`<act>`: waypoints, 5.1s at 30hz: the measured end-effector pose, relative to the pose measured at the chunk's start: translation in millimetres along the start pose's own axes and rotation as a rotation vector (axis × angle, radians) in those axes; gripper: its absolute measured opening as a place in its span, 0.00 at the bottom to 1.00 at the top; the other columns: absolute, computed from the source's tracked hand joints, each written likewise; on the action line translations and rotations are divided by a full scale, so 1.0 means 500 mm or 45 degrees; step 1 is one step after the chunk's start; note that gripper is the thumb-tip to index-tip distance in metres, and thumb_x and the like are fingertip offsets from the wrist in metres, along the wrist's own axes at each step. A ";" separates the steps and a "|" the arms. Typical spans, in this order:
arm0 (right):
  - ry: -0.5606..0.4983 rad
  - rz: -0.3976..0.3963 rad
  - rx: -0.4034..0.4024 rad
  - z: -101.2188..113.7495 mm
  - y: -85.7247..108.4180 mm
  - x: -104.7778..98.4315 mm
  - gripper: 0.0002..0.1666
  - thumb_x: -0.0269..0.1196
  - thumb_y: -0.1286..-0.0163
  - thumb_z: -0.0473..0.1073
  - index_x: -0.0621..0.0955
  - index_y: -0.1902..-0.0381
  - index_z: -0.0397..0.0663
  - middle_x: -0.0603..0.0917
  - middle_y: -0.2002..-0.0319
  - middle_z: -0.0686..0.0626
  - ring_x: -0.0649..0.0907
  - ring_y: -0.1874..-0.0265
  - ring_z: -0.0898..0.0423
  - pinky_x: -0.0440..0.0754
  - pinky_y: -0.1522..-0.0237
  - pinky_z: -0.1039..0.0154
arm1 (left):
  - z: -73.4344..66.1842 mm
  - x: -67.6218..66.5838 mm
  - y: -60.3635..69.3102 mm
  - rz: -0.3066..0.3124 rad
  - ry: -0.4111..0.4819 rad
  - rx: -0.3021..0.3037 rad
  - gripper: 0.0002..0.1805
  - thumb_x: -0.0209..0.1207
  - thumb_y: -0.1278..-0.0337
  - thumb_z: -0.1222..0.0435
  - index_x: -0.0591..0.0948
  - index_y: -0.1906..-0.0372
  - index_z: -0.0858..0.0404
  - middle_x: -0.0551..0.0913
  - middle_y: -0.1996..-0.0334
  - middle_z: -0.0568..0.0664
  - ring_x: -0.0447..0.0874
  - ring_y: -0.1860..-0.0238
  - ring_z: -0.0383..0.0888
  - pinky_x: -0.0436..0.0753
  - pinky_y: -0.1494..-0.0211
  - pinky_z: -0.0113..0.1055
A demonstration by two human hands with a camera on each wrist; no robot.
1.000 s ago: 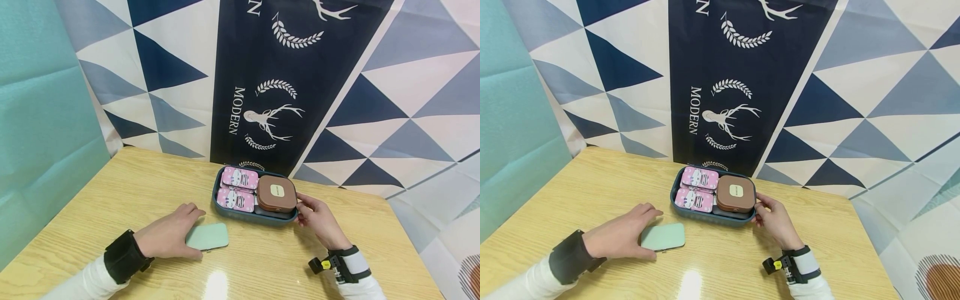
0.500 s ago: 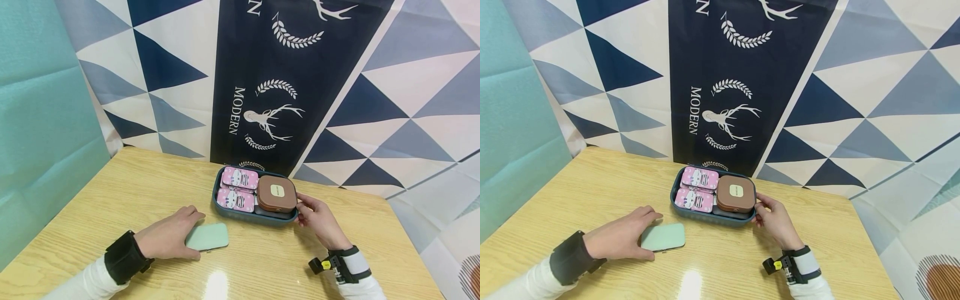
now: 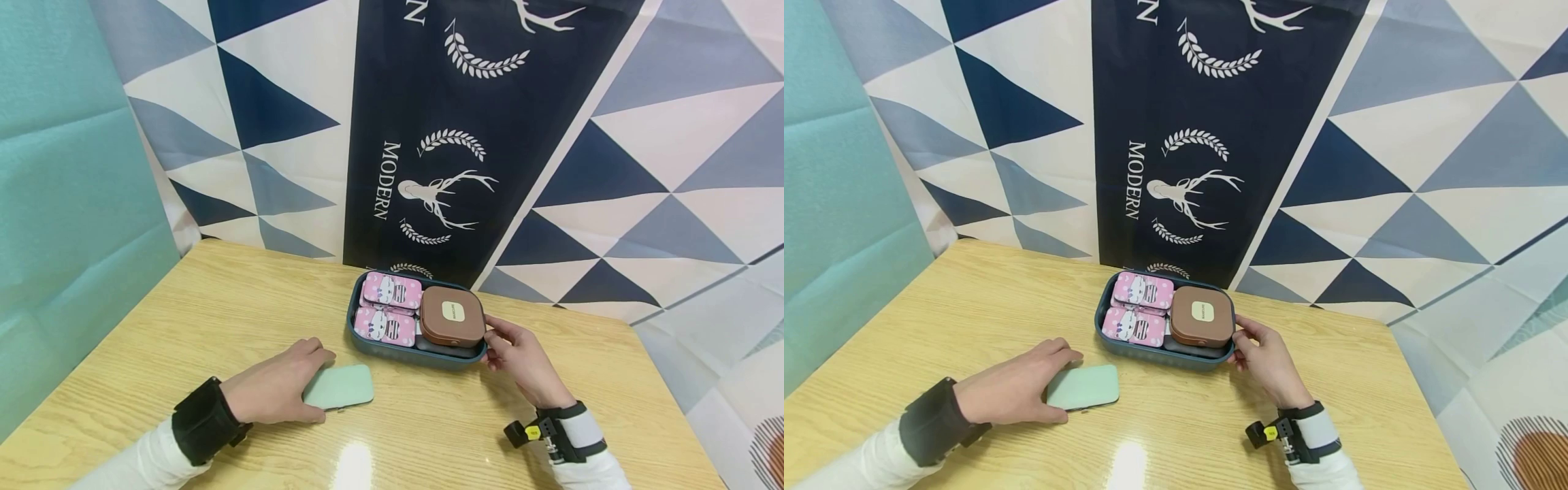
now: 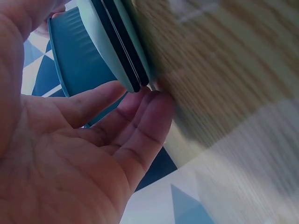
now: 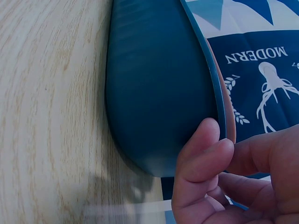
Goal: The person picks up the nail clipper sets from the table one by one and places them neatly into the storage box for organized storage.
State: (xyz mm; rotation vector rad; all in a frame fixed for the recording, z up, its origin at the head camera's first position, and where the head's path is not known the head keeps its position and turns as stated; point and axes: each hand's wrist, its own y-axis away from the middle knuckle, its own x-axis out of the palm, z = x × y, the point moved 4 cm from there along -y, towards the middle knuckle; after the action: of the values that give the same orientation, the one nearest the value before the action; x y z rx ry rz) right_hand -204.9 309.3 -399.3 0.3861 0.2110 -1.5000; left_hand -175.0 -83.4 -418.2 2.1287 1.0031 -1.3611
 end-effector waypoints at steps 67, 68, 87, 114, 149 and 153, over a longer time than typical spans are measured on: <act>-0.019 0.008 0.000 -0.004 -0.001 -0.001 0.30 0.50 0.15 0.35 0.65 0.21 0.31 0.83 0.64 0.41 0.80 0.71 0.55 0.81 0.70 0.61 | -0.002 -0.001 0.001 -0.040 0.021 0.045 0.32 0.77 0.51 0.57 0.81 0.39 0.62 0.75 0.49 0.43 0.72 0.51 0.40 0.80 0.47 0.38; -0.020 0.008 0.000 -0.004 -0.001 -0.001 0.30 0.50 0.15 0.35 0.65 0.21 0.31 0.83 0.64 0.41 0.80 0.71 0.55 0.81 0.70 0.61 | -0.002 -0.002 0.001 -0.040 0.023 0.044 0.33 0.77 0.51 0.57 0.81 0.39 0.62 0.75 0.49 0.43 0.72 0.51 0.40 0.80 0.47 0.38; -0.005 0.003 -0.006 -0.002 -0.001 -0.001 0.29 0.51 0.15 0.34 0.65 0.21 0.31 0.83 0.65 0.40 0.80 0.72 0.54 0.81 0.70 0.61 | -0.005 -0.006 0.002 -0.049 0.036 0.085 0.32 0.77 0.52 0.58 0.81 0.39 0.60 0.76 0.49 0.42 0.71 0.51 0.39 0.80 0.47 0.37; -0.004 0.002 -0.019 -0.004 -0.002 -0.001 0.29 0.50 0.15 0.34 0.65 0.21 0.31 0.83 0.65 0.40 0.79 0.73 0.54 0.81 0.71 0.61 | -0.015 -0.027 0.004 -0.101 0.063 0.128 0.32 0.77 0.52 0.59 0.81 0.39 0.60 0.76 0.50 0.41 0.71 0.50 0.39 0.80 0.46 0.38; -0.009 -0.003 -0.007 -0.001 -0.002 -0.001 0.29 0.50 0.15 0.34 0.65 0.21 0.31 0.83 0.65 0.41 0.80 0.72 0.54 0.81 0.70 0.61 | -0.016 -0.086 -0.012 -0.177 0.063 0.172 0.33 0.77 0.50 0.59 0.81 0.38 0.61 0.77 0.47 0.42 0.71 0.47 0.40 0.80 0.44 0.40; -0.008 -0.001 -0.009 -0.002 -0.001 0.000 0.29 0.50 0.15 0.34 0.65 0.21 0.31 0.83 0.65 0.41 0.79 0.72 0.54 0.81 0.70 0.61 | -0.018 -0.090 -0.015 -0.180 0.059 0.180 0.34 0.77 0.50 0.58 0.81 0.37 0.62 0.77 0.47 0.43 0.71 0.47 0.40 0.80 0.44 0.40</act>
State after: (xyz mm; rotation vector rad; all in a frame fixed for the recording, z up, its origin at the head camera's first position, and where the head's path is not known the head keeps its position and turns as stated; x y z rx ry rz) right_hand -205.4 309.6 -400.1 0.3758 0.2118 -1.5007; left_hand -187.1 -88.0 -373.7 2.2377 1.1246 -1.4953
